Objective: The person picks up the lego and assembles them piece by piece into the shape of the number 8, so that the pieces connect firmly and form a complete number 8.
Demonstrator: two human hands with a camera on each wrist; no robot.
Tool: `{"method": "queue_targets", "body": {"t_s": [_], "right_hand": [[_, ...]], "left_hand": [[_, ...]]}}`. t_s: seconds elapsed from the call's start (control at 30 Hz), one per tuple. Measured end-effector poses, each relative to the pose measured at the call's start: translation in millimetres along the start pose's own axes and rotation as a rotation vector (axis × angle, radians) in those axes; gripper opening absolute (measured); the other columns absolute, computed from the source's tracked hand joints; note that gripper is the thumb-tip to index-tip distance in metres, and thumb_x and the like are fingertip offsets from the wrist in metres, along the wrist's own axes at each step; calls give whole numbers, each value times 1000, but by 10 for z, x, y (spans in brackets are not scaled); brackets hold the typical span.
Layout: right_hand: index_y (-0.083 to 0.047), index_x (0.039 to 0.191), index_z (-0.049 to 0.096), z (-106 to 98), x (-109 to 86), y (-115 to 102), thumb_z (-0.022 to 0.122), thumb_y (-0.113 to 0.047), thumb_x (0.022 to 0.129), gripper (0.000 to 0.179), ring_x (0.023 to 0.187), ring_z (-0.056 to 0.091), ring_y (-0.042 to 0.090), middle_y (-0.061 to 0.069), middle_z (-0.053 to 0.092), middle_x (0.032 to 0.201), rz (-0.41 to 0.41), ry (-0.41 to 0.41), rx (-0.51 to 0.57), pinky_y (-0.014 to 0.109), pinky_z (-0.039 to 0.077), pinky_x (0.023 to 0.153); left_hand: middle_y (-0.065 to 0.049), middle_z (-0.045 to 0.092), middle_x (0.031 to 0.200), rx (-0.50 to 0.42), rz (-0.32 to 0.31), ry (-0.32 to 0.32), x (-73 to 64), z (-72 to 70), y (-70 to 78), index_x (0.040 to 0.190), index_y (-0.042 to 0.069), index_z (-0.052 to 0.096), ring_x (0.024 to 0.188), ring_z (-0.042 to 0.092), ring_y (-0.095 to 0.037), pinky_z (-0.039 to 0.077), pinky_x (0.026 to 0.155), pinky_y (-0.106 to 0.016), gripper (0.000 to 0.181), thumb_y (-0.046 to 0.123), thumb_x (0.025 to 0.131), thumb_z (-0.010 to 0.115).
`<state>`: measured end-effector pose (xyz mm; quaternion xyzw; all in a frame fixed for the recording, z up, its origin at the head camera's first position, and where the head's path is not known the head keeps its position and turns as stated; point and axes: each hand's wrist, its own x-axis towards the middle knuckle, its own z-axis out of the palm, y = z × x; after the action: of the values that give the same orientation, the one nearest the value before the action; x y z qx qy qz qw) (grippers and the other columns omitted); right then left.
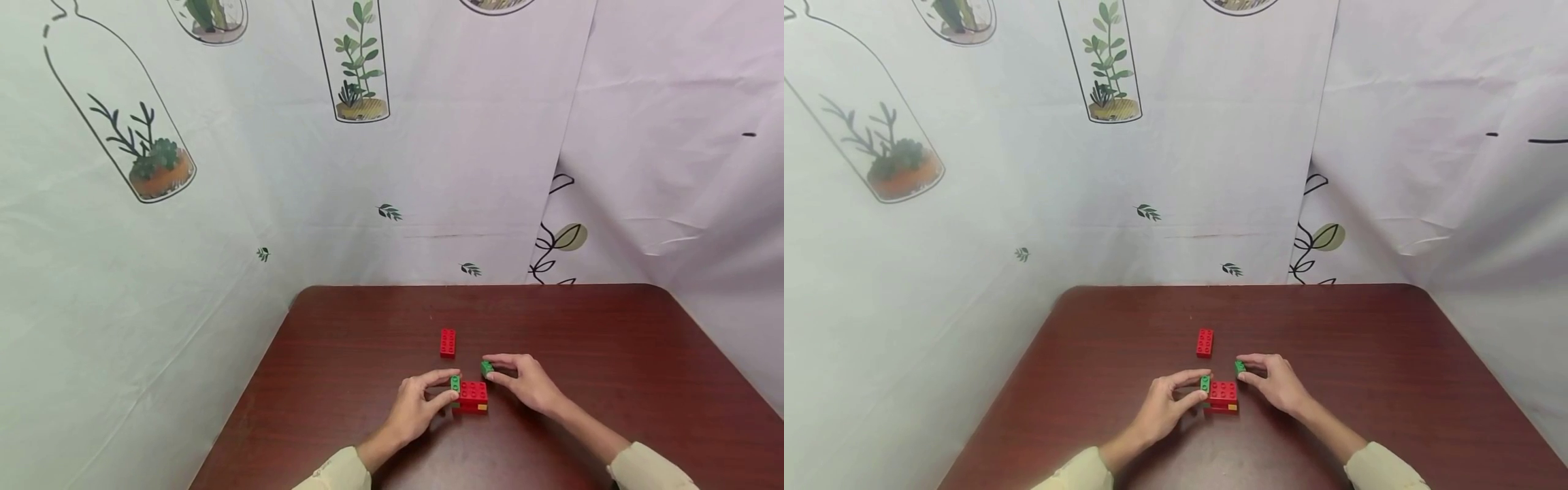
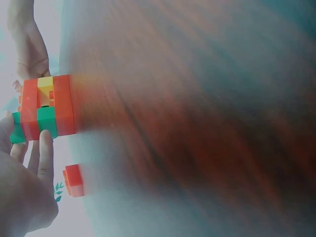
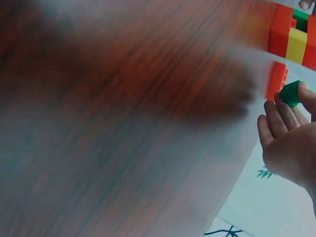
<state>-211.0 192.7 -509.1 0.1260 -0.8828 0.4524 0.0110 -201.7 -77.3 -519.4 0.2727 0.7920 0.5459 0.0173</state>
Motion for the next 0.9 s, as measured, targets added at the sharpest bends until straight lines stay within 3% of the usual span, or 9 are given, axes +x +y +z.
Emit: {"method": "queue_targets", "body": {"t_s": [0.27,0.47,0.9], "right_hand": [[6,133,70,-22,-89,-101,78,-17,99,42,106,76,29,20,74,124,31,-10,143,38,62,87],[6,133,69,-18,-152,-134,78,-21,99,44,108,75,30,19,73,125,75,-44,205,37,62,87],[8,133,67,-13,-211,-148,78,-19,100,44,108,75,27,18,74,122,23,-64,306,32,61,89]], "left_hand": [[2,76,126,15,9,0,9,-2,-13,136,13,74,115,71,-13,58,83,-21,38,26,100,77],[1,76,125,17,18,5,9,4,-18,135,12,74,113,72,-13,59,82,-21,38,25,99,77],[3,76,126,21,9,5,4,12,-25,135,14,74,113,72,-12,59,82,-21,38,26,100,77]]}}
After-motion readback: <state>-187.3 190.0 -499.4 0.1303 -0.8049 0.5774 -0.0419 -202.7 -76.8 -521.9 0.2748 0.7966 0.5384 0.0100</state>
